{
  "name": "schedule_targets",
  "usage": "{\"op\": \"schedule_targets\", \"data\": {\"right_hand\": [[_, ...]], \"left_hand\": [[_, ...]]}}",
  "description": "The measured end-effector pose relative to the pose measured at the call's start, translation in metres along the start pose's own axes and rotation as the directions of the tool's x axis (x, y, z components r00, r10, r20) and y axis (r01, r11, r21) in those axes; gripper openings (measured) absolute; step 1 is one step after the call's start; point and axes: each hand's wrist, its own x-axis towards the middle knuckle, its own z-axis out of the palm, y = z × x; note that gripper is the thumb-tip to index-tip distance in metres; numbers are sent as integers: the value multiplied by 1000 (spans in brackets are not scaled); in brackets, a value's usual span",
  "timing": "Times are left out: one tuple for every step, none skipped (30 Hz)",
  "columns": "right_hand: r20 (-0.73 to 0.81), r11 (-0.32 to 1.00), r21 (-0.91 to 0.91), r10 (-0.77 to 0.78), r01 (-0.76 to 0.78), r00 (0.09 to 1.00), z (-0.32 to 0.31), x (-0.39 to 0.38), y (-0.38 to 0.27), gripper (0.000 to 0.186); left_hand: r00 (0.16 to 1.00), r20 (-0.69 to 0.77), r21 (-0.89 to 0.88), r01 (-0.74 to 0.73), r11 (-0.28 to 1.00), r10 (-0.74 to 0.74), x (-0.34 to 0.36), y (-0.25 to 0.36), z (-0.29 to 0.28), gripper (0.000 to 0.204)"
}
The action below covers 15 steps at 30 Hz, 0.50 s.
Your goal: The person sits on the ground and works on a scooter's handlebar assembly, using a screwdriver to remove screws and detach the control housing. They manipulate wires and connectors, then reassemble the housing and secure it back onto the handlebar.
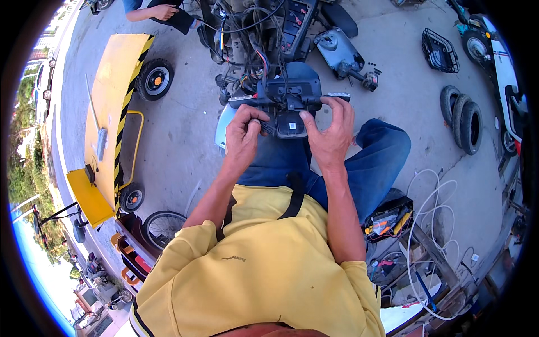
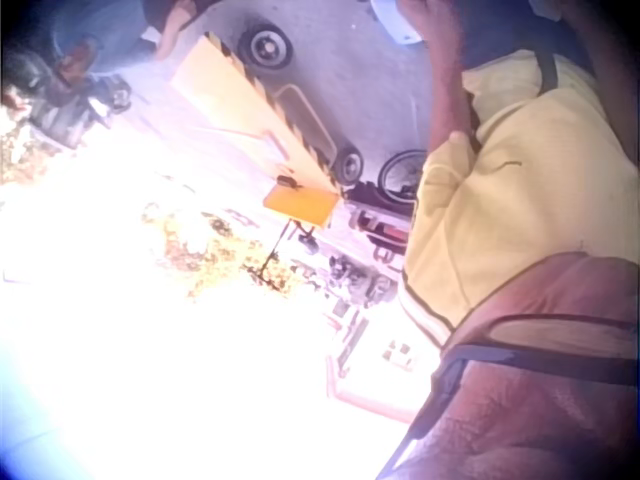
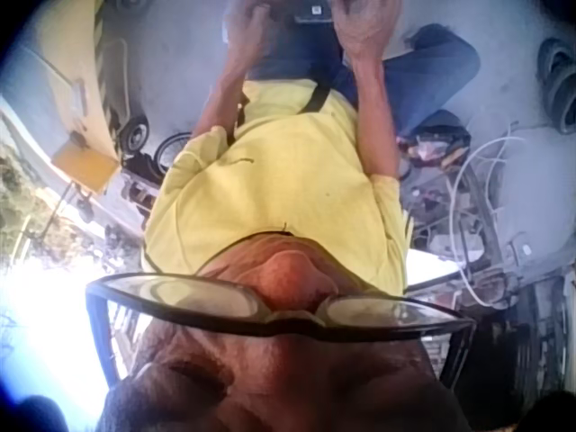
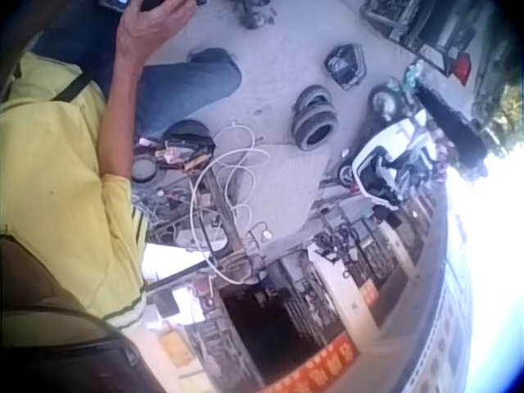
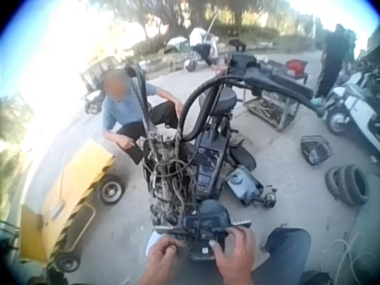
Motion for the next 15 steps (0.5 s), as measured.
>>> {"op": "schedule_targets", "data": {"right_hand": [[-8, 993, -59, -106, 106, 994, 2, 5, -6, 55], [24, 985, -105, -139, 141, 990, 8, 9, -8, 57], [63, 973, -146, -171, 178, 983, 14, 14, -12, 58], [101, 958, -186, -200, 216, 975, 19, 19, -16, 60], [94, 962, -183, -190, 204, 977, 28, 20, -12, 53], [100, 964, -175, -186, 202, 977, 32, 19, -9, 49], [106, 966, -166, -183, 199, 977, 34, 20, -6, 45], [112, 968, -158, -179, 196, 977, 35, 21, -3, 42], [100, 972, -128, -185, 197, 978, 38, 23, 0, 38], [83, 976, -100, -186, 194, 979, 39, 23, 3, 34], [66, 979, -73, -186, 191, 980, 39, 24, 4, 30], [68, 978, -92, -183, 189, 981, 39, 25, 2, 29], [70, 976, -111, -179, 186, 981, 38, 26, 0, 28], [70, 974, -131, -175, 183, 982, 37, 26, -2, 27], [78, 975, -139, -162, 172, 984, 37, 28, -4, 26]], "left_hand": [[1000, 1, -64, 16, 998, -16, 3, -1, -1, 23], [999, 3, -127, 32, 991, -32, 6, -2, -3, 23], [999, -6, -109, 35, 993, -36, 9, 0, -6, 21], [999, -14, -90, 37, 995, -39, 12, 2, -9, 20], [999, -23, -72, 40, 997, -42, 15, 5, -12, 19], [998, -27, -8, 50, 999, -50, 18, 7, -17, 19], [998, -32, 56, 60, 997, -58, 22, 10, -22, 19], [997, -38, 120, 71, 990, -67, 25, 13, -26, 20], [997, -37, 177, 74, 981, -68, 29, 17, -29, 23], [996, -42, 220, 81, 972, -74, 33, 26, -28, 22], [996, -46, 262, 89, 961, -80, 36, 36, -26, 21], [995, -48, 304, 94, 948, -83, 41, 43, -24, 20], [996, -37, 344, 86, 935, -78, 46, 46, -22, 20], [998, -21, 394, 68, 917, -65, 50, 49, -18, 20], [999, -9, 446, 47, 894, -48, 56, 54, -14, 21]]}}
